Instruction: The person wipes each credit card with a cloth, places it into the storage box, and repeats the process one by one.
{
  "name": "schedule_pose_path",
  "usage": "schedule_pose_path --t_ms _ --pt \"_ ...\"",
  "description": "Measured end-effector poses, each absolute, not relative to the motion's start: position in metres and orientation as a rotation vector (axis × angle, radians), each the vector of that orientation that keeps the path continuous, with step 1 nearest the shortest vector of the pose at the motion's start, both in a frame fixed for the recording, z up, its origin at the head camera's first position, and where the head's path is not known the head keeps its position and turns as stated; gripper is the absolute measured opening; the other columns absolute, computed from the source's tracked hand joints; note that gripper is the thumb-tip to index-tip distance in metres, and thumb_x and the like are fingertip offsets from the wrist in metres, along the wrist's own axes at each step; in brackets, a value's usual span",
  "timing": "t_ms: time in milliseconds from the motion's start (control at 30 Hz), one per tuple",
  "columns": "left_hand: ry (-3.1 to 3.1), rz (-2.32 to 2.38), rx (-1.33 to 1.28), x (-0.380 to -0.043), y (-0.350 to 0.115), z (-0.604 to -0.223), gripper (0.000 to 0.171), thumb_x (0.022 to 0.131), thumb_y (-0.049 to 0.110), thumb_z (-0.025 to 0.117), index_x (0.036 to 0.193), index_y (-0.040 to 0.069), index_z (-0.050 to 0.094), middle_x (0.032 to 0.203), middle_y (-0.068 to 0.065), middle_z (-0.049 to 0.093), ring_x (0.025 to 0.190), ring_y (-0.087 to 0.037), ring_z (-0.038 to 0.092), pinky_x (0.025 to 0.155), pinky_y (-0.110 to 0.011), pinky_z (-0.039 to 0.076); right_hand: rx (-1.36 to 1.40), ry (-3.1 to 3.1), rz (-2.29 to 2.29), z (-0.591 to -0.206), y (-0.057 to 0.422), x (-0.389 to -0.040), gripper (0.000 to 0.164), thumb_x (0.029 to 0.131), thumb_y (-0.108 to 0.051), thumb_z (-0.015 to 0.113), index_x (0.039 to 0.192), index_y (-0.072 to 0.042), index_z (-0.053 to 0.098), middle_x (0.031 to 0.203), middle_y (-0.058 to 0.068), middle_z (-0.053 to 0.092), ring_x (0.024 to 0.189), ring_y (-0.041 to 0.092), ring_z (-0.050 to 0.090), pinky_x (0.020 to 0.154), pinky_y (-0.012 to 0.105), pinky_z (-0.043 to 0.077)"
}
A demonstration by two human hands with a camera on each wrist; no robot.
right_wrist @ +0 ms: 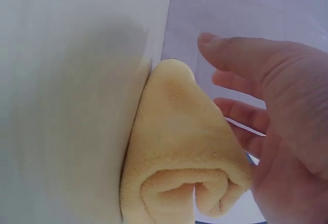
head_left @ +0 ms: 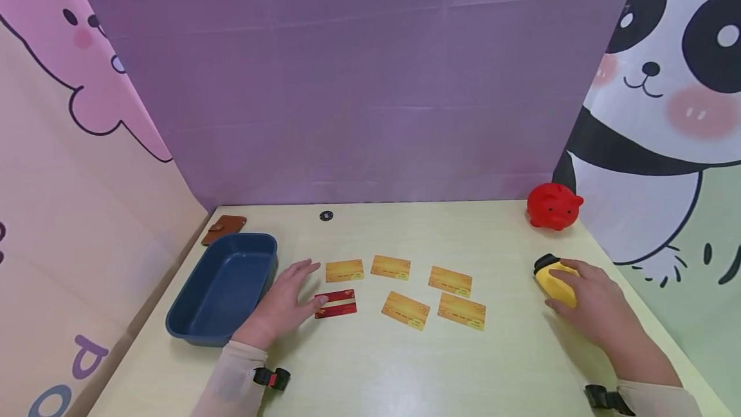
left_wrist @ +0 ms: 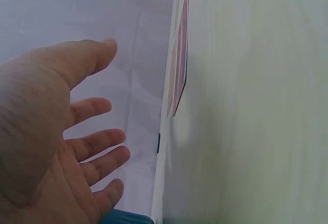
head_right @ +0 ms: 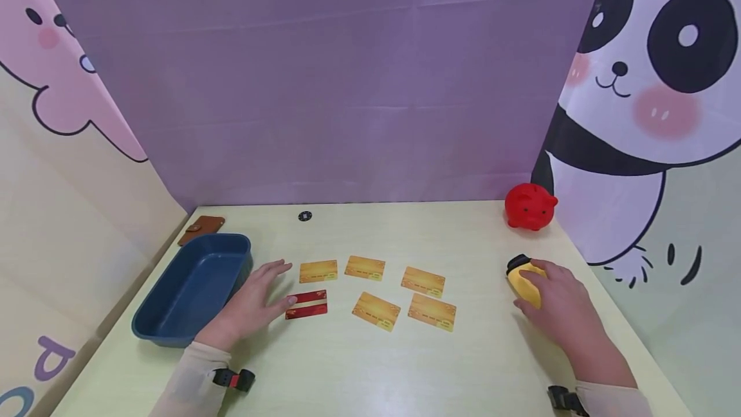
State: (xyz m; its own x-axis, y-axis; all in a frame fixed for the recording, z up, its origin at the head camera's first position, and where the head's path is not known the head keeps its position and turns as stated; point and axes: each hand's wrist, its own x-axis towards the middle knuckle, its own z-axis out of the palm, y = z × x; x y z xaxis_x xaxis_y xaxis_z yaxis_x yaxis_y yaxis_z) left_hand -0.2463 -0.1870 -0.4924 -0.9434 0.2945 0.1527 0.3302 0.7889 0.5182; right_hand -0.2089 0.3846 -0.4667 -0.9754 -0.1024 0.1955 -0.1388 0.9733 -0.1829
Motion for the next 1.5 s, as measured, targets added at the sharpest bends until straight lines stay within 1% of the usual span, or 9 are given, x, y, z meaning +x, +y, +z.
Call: schedule_pose_path --t_ms 167,333,667,800,1000,1100,1167,1367,1500 --pt "-2.936 -0.861 -0.495 -0.246 -0.188 -0.494 0.074 0.095 0.042 0.077 0.158 0.018 0.047 0.163 -0.007 0.041 0.149 -0.029 0.039 0.118 -0.051 0.042 0.16 -3.002 0.338 -0.468 0.386 -0.208 0.072 0.082 -0.031 0.09 0.135 0.008 0.062 0.143 0.037 0.045 0.127 0.06 0.039 0.1 0.08 0.04" --pt "-2.918 -0.886 -0.487 -0.245 -0.187 -0.494 0.072 0.095 0.036 0.079 0.156 0.016 0.049 0.158 -0.006 0.047 0.145 -0.028 0.044 0.116 -0.051 0.044 0.153 -3.018 0.351 -0.473 0.39 -0.208 0.075 0.083 -0.033 0.089 0.136 0.011 0.059 0.141 0.039 0.045 0.127 0.061 0.039 0.099 0.078 0.042" --pt "-2.903 -0.91 -0.482 -0.246 -0.187 -0.495 0.069 0.095 0.033 0.079 0.155 0.016 0.05 0.152 -0.006 0.051 0.14 -0.026 0.049 0.114 -0.049 0.046 0.064 -3.064 0.427 -0.479 0.403 -0.212 0.093 0.085 -0.043 0.086 0.144 0.017 0.045 0.144 0.043 0.033 0.126 0.063 0.038 0.101 0.078 0.04" --pt "-2.907 -0.917 -0.485 -0.245 -0.185 -0.495 0.068 0.094 0.032 0.08 0.154 0.015 0.052 0.151 -0.005 0.052 0.139 -0.026 0.051 0.114 -0.049 0.047 0.03 -3.083 0.47 -0.482 0.408 -0.212 0.094 0.086 -0.043 0.085 0.146 0.015 0.041 0.142 0.045 0.029 0.122 0.063 0.039 0.1 0.079 0.04" --pt "-2.912 -0.917 -0.485 -0.246 -0.184 -0.497 0.061 0.095 0.033 0.08 0.149 0.017 0.057 0.147 -0.002 0.054 0.136 -0.024 0.052 0.113 -0.047 0.048 -0.018 -3.106 0.514 -0.485 0.416 -0.214 0.08 0.091 -0.026 0.081 0.147 0.009 0.037 0.134 0.043 0.038 0.114 0.061 0.045 0.096 0.079 0.043" --pt "-2.914 -0.915 -0.483 -0.246 -0.184 -0.498 0.058 0.095 0.034 0.08 0.146 0.018 0.059 0.145 -0.001 0.055 0.135 -0.023 0.053 0.113 -0.047 0.048 -0.042 -3.114 0.522 -0.486 0.419 -0.215 0.079 0.092 -0.023 0.08 0.149 0.008 0.036 0.133 0.043 0.039 0.113 0.06 0.047 0.094 0.079 0.044" --pt "-2.92 -0.914 -0.474 -0.245 -0.184 -0.499 0.058 0.095 0.034 0.08 0.146 0.018 0.059 0.144 -0.001 0.056 0.134 -0.023 0.054 0.112 -0.047 0.049 -0.049 -3.113 0.521 -0.488 0.421 -0.216 0.083 0.091 -0.025 0.081 0.15 0.008 0.034 0.133 0.042 0.04 0.111 0.059 0.048 0.094 0.078 0.045" --pt "-2.929 -0.936 -0.473 -0.245 -0.183 -0.499 0.055 0.096 0.034 0.079 0.145 0.017 0.061 0.141 0.0 0.057 0.132 -0.023 0.055 0.112 -0.047 0.049 -0.072 -3.106 0.529 -0.49 0.426 -0.218 0.1 0.084 -0.039 0.087 0.154 0.007 0.032 0.135 0.042 0.039 0.112 0.059 0.046 0.091 0.078 0.046" --pt "-2.941 -0.962 -0.468 -0.245 -0.183 -0.498 0.055 0.096 0.033 0.079 0.145 0.016 0.061 0.141 0.0 0.057 0.133 -0.023 0.055 0.112 -0.048 0.048 -0.111 -3.096 0.557 -0.49 0.429 -0.219 0.102 0.082 -0.04 0.089 0.155 0.004 0.034 0.139 0.042 0.039 0.117 0.061 0.042 0.091 0.08 0.043"
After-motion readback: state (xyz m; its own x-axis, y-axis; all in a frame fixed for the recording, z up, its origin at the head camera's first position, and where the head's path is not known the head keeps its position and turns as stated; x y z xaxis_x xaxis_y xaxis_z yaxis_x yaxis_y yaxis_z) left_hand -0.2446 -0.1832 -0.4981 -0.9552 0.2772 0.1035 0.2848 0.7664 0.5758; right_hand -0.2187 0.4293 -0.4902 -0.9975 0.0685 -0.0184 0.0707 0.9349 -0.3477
